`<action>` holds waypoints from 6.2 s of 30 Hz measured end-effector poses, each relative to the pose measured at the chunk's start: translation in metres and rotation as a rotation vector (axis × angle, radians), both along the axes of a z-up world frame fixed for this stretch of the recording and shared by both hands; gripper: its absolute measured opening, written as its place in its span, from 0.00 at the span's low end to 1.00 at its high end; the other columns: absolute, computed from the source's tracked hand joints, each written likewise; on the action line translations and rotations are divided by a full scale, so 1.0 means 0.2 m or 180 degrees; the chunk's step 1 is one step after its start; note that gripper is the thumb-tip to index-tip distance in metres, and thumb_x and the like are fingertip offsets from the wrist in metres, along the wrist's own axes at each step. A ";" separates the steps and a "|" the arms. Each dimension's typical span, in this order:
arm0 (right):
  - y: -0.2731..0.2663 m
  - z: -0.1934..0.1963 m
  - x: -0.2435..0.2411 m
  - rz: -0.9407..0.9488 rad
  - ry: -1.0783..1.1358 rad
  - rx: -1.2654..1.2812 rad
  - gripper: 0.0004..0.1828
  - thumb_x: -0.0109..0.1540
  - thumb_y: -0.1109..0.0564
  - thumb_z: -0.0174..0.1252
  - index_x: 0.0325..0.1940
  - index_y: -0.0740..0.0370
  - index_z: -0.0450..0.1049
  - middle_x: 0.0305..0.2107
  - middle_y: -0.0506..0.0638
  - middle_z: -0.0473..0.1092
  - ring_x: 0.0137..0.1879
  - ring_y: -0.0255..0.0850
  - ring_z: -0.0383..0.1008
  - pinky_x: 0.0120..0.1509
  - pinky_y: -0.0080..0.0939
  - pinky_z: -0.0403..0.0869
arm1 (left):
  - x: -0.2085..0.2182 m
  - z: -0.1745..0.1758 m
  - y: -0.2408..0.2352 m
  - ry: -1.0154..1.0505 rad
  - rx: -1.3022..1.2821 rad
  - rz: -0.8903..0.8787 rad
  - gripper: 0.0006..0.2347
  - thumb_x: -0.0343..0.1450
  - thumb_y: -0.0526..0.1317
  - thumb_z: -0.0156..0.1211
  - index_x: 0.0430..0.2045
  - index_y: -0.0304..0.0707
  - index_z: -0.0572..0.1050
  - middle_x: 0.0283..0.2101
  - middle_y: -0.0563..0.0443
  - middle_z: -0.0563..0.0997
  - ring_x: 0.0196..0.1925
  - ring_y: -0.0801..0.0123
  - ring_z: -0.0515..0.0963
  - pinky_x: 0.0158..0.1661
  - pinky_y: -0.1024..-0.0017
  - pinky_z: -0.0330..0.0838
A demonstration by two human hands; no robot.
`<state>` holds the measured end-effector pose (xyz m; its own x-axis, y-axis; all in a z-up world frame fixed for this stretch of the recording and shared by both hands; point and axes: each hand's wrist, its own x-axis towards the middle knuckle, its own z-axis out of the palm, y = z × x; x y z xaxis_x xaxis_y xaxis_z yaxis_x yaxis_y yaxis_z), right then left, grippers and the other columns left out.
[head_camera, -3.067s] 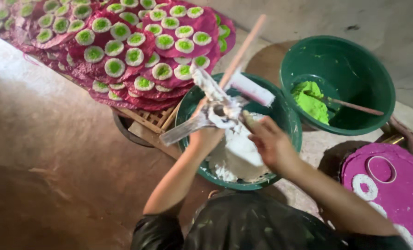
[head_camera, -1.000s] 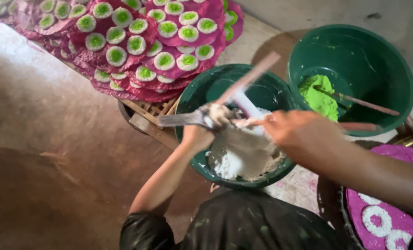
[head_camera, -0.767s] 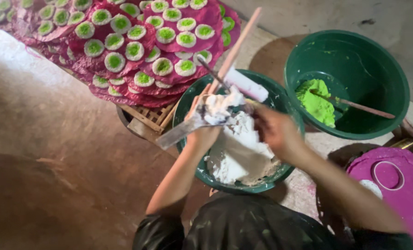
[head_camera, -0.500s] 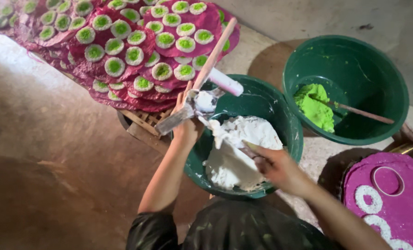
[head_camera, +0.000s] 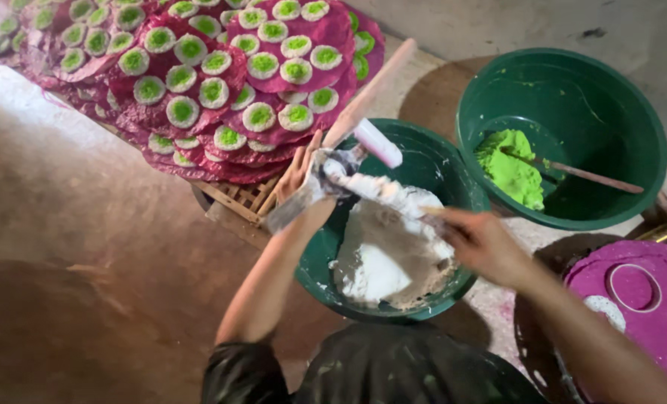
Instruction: The person prepares small snacks by scooping white and green batter into a mold and stamping the shaped items onto a large circular tray.
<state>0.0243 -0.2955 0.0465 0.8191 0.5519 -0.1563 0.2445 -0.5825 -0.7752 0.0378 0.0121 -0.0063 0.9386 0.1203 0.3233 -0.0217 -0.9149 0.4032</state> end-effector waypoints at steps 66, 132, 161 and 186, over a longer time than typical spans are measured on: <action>0.19 0.47 -0.04 0.0631 -0.1226 -0.1172 0.22 0.61 0.59 0.54 0.59 0.58 0.77 0.33 0.46 0.73 0.27 0.37 0.73 0.28 0.36 0.71 | -0.15 -0.08 0.09 -0.1252 -0.1203 -0.0782 0.16 0.69 0.31 0.68 0.48 0.45 0.71 0.47 0.52 0.79 0.50 0.67 0.79 0.51 0.71 0.76; -0.81 0.21 -0.71 0.0844 -0.3284 0.0952 0.31 0.57 0.53 0.61 0.64 0.62 0.65 0.57 0.65 0.69 0.58 0.64 0.77 0.57 0.54 0.80 | -0.71 0.28 -0.99 0.1672 -0.1837 -0.2775 0.18 0.63 0.36 0.70 0.48 0.37 0.78 0.41 0.49 0.84 0.41 0.70 0.84 0.43 0.68 0.80; -2.61 -0.97 -1.75 -0.3389 0.0323 0.2356 0.49 0.57 0.63 0.63 0.78 0.72 0.47 0.59 0.58 0.66 0.65 0.43 0.69 0.64 0.38 0.70 | 0.05 -1.31 -2.33 0.2564 -0.4381 -0.0631 0.20 0.76 0.41 0.48 0.63 0.34 0.66 0.57 0.40 0.78 0.54 0.59 0.78 0.55 0.60 0.73; -2.18 -0.63 -1.45 -0.3280 0.0465 0.2573 0.39 0.57 0.61 0.64 0.70 0.66 0.57 0.52 0.53 0.69 0.59 0.42 0.70 0.64 0.39 0.71 | -0.82 -0.66 -2.39 0.0481 -0.0039 -0.2605 0.16 0.66 0.32 0.61 0.48 0.53 0.80 0.69 0.46 0.64 0.74 0.46 0.57 0.73 0.40 0.48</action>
